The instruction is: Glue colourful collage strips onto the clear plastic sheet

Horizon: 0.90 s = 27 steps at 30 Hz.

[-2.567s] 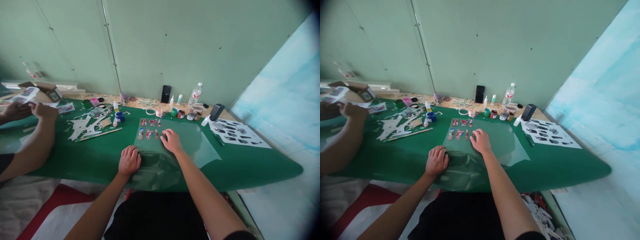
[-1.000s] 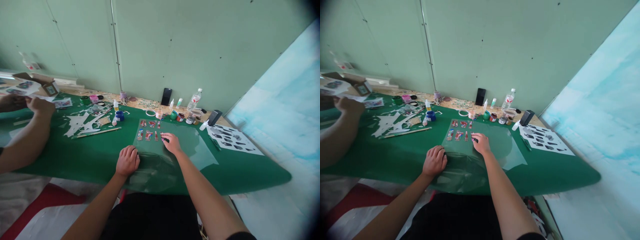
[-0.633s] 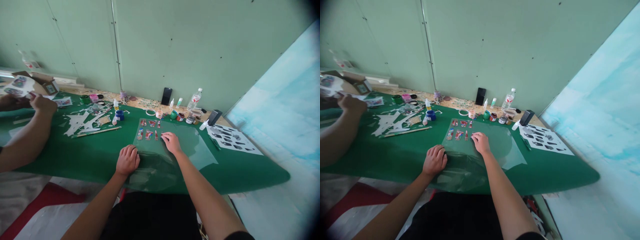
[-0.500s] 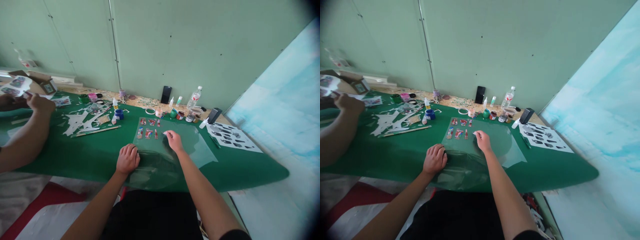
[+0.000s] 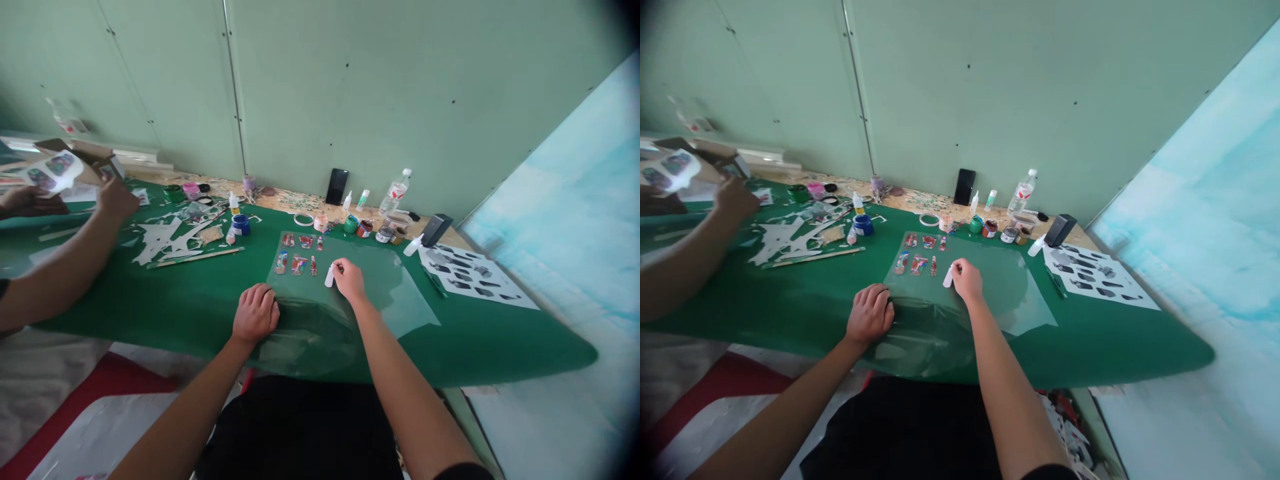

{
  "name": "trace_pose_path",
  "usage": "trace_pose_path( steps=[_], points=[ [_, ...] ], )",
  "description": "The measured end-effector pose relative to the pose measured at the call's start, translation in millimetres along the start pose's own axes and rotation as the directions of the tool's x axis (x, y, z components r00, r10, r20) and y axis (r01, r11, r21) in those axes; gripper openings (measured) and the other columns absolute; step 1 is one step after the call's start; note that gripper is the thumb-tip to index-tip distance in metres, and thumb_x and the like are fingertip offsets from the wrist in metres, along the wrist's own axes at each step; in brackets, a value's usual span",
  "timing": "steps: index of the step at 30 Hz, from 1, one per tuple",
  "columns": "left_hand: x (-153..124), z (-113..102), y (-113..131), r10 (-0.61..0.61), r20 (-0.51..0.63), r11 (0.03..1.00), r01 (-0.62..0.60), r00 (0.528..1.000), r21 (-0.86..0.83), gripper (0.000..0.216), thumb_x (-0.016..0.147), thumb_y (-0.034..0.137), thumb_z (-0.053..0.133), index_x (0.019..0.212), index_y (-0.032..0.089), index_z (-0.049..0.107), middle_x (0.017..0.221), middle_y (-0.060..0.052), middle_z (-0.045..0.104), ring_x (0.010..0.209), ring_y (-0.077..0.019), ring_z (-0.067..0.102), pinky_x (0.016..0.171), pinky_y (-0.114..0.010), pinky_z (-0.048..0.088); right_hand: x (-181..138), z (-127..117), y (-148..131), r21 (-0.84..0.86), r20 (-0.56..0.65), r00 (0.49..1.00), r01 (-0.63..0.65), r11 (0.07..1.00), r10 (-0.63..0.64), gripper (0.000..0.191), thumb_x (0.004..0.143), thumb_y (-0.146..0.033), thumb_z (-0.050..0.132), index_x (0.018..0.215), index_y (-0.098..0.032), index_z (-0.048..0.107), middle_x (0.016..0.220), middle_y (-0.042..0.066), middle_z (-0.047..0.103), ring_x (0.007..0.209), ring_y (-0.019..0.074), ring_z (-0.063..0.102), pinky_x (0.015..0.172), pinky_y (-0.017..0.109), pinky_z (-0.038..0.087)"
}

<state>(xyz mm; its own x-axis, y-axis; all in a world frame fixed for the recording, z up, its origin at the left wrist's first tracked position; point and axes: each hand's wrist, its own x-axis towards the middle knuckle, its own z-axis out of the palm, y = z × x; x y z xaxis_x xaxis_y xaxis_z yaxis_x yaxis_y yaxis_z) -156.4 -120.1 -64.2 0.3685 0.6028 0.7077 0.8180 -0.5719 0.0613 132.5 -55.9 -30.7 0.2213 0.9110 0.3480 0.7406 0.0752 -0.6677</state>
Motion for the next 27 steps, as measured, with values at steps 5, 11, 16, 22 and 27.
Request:
trace_pose_path(
  steps=[5, 11, 16, 22, 27],
  points=[
    [0.0, 0.3, -0.1, -0.006, 0.004, 1.0, 0.006, 1.0, -0.008, 0.019, 0.09, 0.022, 0.054, 0.106, 0.016, 0.062, 0.112, -0.016, 0.066, 0.114, -0.0324, 0.058, 0.098, -0.047, 0.044, -2.3, 0.2, -1.0, -0.031, 0.031, 0.999, 0.041, 0.999, -0.04, 0.021, 0.089, -0.025, 0.052, 0.096, -0.026, 0.072, 0.101, 0.005, 0.077, 0.091, 0.023, 0.069, 0.084, 0.035, 0.052],
    [0.0, -1.4, -0.4, -0.015, 0.014, 1.0, 0.015, 1.0, -0.017, 0.02, 0.09, 0.023, 0.053, 0.106, 0.017, 0.063, 0.113, -0.015, 0.067, 0.115, -0.0319, 0.058, 0.098, -0.046, 0.044, -3.0, -0.9, -0.1, -0.004, 0.051, 0.995, 0.088, 0.996, -0.088, 0.031, 0.09, -0.022, 0.049, 0.111, -0.023, 0.072, 0.113, 0.007, 0.076, 0.101, 0.0222, 0.069, 0.094, 0.036, 0.052],
    [0.1, -2.2, -0.2, -0.015, 0.017, 1.0, 0.015, 1.0, -0.022, 0.02, 0.09, 0.023, 0.053, 0.106, 0.015, 0.063, 0.113, -0.016, 0.066, 0.115, -0.0322, 0.057, 0.098, -0.047, 0.044, -3.0, -2.7, 1.3, 0.021, 0.068, 0.991, 0.114, 0.993, -0.115, 0.028, 0.084, -0.021, 0.053, 0.098, -0.023, 0.077, 0.106, 0.006, 0.077, 0.092, 0.0211, 0.07, 0.09, 0.035, 0.054],
    [-0.1, -1.2, -0.1, -0.022, 0.026, 0.999, 0.023, 0.999, -0.027, 0.021, 0.089, 0.023, 0.053, 0.107, 0.017, 0.063, 0.114, -0.016, 0.066, 0.115, -0.0319, 0.057, 0.098, -0.047, 0.043, -2.5, -4.9, 2.0, 0.053, 0.073, 0.993, 0.091, 0.994, -0.095, 0.025, 0.083, -0.023, 0.055, 0.088, -0.027, 0.08, 0.099, 0.003, 0.08, 0.092, 0.0214, 0.072, 0.09, 0.036, 0.055],
    [0.4, -1.2, 0.1, -0.018, 0.019, 1.0, 0.018, 1.0, -0.024, 0.02, 0.089, 0.023, 0.053, 0.106, 0.017, 0.063, 0.113, -0.016, 0.066, 0.115, -0.0319, 0.057, 0.098, -0.047, 0.044, -2.4, -3.8, 1.6, 0.08, 0.074, 0.993, 0.09, 0.993, -0.096, 0.025, 0.083, -0.023, 0.056, 0.089, -0.027, 0.08, 0.102, 0.002, 0.08, 0.097, 0.0211, 0.072, 0.092, 0.035, 0.054]
  ],
)
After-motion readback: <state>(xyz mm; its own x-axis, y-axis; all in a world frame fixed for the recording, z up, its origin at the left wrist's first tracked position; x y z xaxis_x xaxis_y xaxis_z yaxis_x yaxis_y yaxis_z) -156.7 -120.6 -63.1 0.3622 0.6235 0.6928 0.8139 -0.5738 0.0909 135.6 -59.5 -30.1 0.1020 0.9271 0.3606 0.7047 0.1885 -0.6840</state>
